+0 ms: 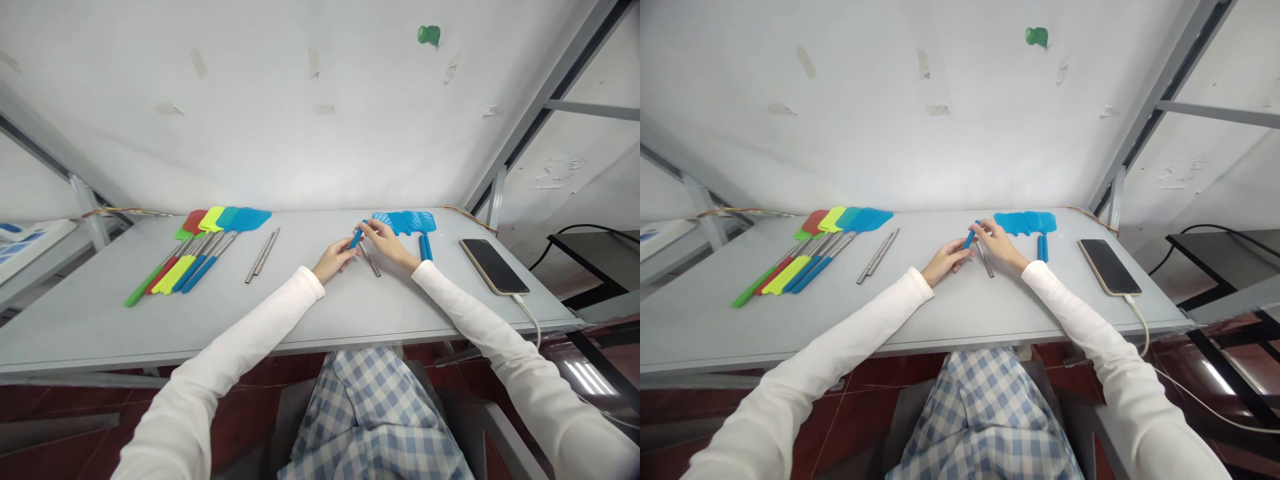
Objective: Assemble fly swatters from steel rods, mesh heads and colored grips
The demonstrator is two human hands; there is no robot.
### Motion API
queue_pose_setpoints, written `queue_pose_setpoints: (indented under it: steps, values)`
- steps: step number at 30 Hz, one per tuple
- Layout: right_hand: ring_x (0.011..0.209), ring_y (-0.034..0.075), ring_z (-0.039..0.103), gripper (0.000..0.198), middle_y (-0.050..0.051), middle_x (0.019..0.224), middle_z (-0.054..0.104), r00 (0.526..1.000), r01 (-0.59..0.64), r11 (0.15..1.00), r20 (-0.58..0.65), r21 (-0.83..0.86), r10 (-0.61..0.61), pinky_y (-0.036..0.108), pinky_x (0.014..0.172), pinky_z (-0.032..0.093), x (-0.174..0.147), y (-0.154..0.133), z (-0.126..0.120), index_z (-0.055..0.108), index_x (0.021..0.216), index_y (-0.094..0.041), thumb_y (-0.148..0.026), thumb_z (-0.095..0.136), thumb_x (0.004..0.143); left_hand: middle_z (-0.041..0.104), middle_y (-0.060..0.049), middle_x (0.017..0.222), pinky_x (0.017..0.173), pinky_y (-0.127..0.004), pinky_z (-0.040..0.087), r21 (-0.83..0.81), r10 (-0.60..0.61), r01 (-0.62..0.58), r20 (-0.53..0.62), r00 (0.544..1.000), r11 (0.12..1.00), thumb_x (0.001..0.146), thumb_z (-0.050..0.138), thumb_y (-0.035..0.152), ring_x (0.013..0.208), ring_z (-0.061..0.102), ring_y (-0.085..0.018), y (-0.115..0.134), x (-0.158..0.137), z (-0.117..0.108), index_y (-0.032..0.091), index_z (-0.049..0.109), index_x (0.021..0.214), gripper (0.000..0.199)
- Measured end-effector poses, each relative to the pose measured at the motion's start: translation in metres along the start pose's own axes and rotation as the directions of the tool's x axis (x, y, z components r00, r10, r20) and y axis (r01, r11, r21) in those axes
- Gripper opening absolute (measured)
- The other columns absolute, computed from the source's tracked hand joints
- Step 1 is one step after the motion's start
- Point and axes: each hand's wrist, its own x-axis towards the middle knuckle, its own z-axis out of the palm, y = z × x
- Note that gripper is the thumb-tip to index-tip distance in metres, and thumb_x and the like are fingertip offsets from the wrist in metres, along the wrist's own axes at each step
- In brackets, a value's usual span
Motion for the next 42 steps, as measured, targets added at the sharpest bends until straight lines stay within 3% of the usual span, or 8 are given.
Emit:
queue_pose_setpoints:
  steps: [3,7,10,14,18,23,31,42]
  values:
    - [0.087,0.016,0.059,0.04,0.006,0.098,0.065,0.996,-0.016,0.994,-0.085,0.11,0.025,0.03,0.079,0.045,0.006,0.005,-0.009,0.06,0.09,-0.021,-0.058,0.048,0.086,0.06,-0.012,0.122,0.085,-0.034,0.046,0.311,0.18,-0.186,0.048,0.983,0.932,0.08,0.062,0.033,0.1,0.055,-0.02,-0.005,-0.001,0.001,0.02,0.064,0.123,0.045]
    - [0.073,0.016,0.057,0.044,0.003,0.081,0.063,0.976,-0.058,0.997,-0.208,0.056,0.068,0.029,0.071,0.044,0.008,0.016,-0.032,0.058,0.092,-0.02,-0.061,0.046,0.086,0.046,-0.008,0.146,0.112,-0.048,0.024,0.565,0.218,-0.368,0.317,0.923,0.739,0.087,0.057,0.037,0.133,0.039,-0.028,-0.004,-0.009,0.005,0.03,0.061,0.127,0.041]
    - [0.067,0.017,0.054,0.043,0.0,0.072,0.058,0.965,-0.091,0.967,-0.261,-0.238,0.026,0.03,0.069,0.041,0.001,0.024,-0.047,0.057,0.109,-0.019,-0.056,0.047,0.087,0.056,-0.006,0.136,0.111,-0.047,0.023,0.594,0.187,-0.422,0.417,0.89,0.685,0.095,0.043,0.039,0.131,0.043,-0.026,0.001,-0.013,0.008,0.031,0.063,0.121,0.034]
    - [0.068,0.022,0.056,0.039,0.004,0.073,0.062,0.987,-0.129,0.768,-0.158,-0.628,0.036,0.033,0.07,0.037,-0.011,0.033,-0.058,0.053,0.122,-0.016,-0.038,0.044,0.091,0.064,-0.009,0.104,0.1,-0.043,0.034,0.659,0.246,-0.416,0.339,0.908,0.627,0.093,0.046,0.04,0.106,0.055,-0.025,0.005,-0.01,0.002,0.022,0.067,0.095,0.028]
    - [0.084,0.028,0.058,0.031,0.012,0.082,0.067,0.993,-0.107,0.522,-0.069,-0.846,0.091,0.038,0.081,0.034,-0.016,0.039,-0.063,0.061,0.11,-0.015,-0.029,0.042,0.091,0.058,-0.009,0.09,0.095,-0.041,0.04,0.843,0.257,-0.319,0.224,0.94,0.433,0.086,0.056,0.038,0.096,0.052,-0.025,0.004,-0.006,-0.019,0.018,0.06,0.077,0.022]
    - [0.103,0.033,0.051,0.032,0.018,0.106,0.063,0.997,-0.078,0.388,-0.075,-0.918,0.023,0.04,0.082,0.033,-0.019,0.046,-0.071,0.065,0.108,-0.014,-0.028,0.043,0.09,0.054,-0.012,0.108,0.098,-0.041,0.041,0.966,0.171,-0.029,-0.017,0.985,0.258,0.084,0.051,0.022,0.107,0.05,-0.027,0.004,-0.006,-0.045,0.014,0.06,0.1,0.02]
    - [0.098,0.03,0.05,0.043,0.015,0.104,0.06,0.996,-0.069,0.387,-0.044,-0.92,0.072,0.038,0.08,0.031,-0.022,0.055,-0.079,0.063,0.114,-0.016,-0.006,0.041,0.079,0.05,-0.017,0.117,0.084,-0.035,0.048,0.919,0.059,0.363,-0.375,0.925,0.157,0.089,0.038,0.012,0.107,0.058,-0.027,0.01,-0.019,-0.05,0.014,0.054,0.118,0.034]
    - [0.097,0.031,0.047,0.043,0.017,0.103,0.056,0.996,-0.088,0.373,-0.083,-0.924,0.031,0.042,0.081,0.031,-0.024,0.059,-0.079,0.064,0.111,-0.015,-0.006,0.039,0.077,0.051,-0.027,0.128,0.096,-0.041,0.042,0.855,0.157,0.519,-0.51,0.845,-0.014,0.091,0.047,0.034,0.119,0.05,-0.035,0.009,-0.036,-0.076,0.002,0.05,0.124,0.046]
